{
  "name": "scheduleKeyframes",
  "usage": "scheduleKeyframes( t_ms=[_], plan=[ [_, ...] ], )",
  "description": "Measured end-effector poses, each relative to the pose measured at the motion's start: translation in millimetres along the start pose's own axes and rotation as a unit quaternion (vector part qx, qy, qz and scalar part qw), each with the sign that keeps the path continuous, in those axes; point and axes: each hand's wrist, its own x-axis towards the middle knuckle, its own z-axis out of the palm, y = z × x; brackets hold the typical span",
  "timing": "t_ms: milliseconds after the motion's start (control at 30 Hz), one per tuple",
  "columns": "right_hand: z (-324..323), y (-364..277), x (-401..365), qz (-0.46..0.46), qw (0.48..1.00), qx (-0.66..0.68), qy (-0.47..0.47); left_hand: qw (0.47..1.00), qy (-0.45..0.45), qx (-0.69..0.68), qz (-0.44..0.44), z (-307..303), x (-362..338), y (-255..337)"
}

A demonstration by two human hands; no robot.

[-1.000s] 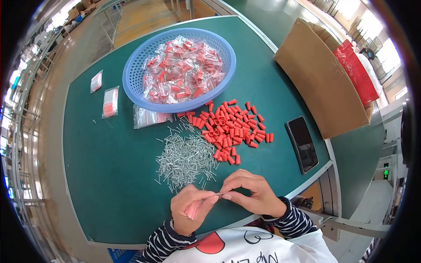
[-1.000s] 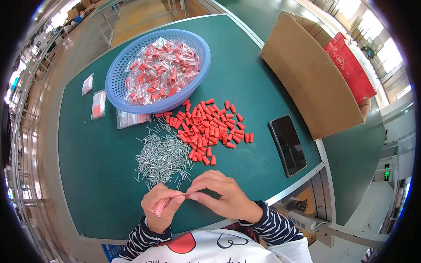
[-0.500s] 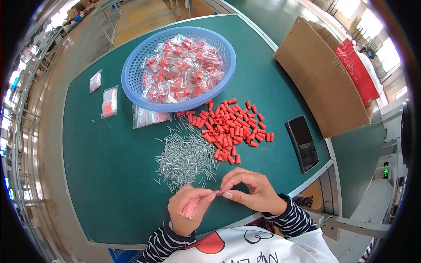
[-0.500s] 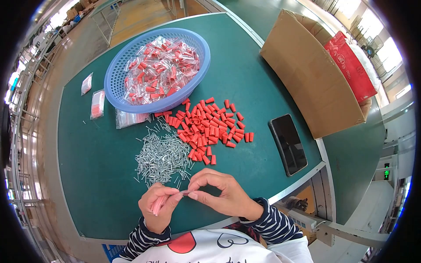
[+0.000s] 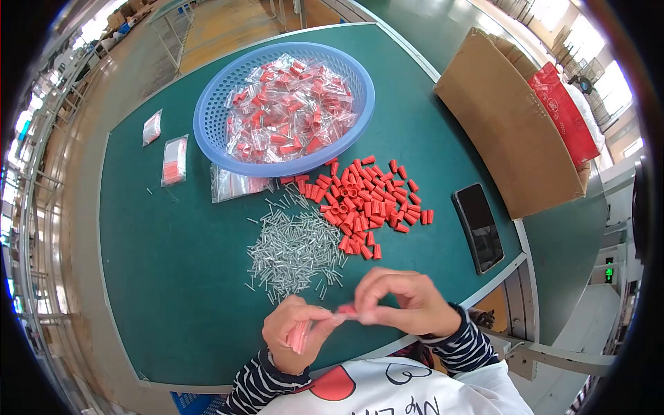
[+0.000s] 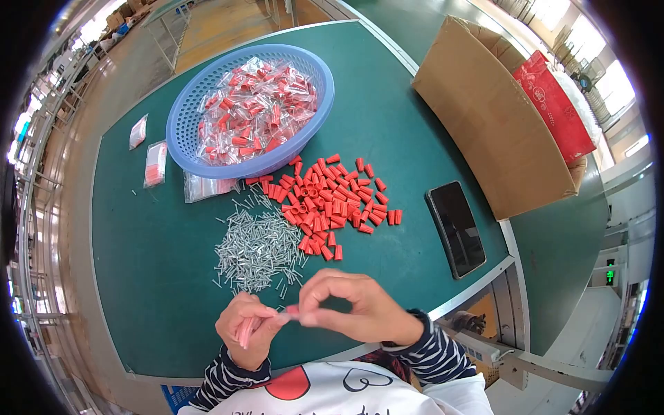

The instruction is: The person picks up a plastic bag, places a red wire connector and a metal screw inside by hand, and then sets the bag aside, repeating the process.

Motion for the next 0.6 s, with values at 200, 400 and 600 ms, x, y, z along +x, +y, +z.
scheduleKeyframes(
  t_ms=[200, 400, 600],
  plan=[
    [-20.5, 6.1, 21.5, -0.072, 0.966, -0.221, 0.112, 0.998, -0.003, 0.011, -0.056, -5.0, 3.6, 2.6],
    [-7.3, 9.8, 20.7, -0.049, 0.989, -0.136, 0.030, 0.995, -0.021, -0.014, -0.097, -2.8, 9.0, 13.8],
    [-1.1, 11.6, 16.5, -0.014, 0.998, -0.054, 0.009, 0.997, -0.030, -0.008, -0.073, -2.9, 6.3, 3.9]
  ],
)
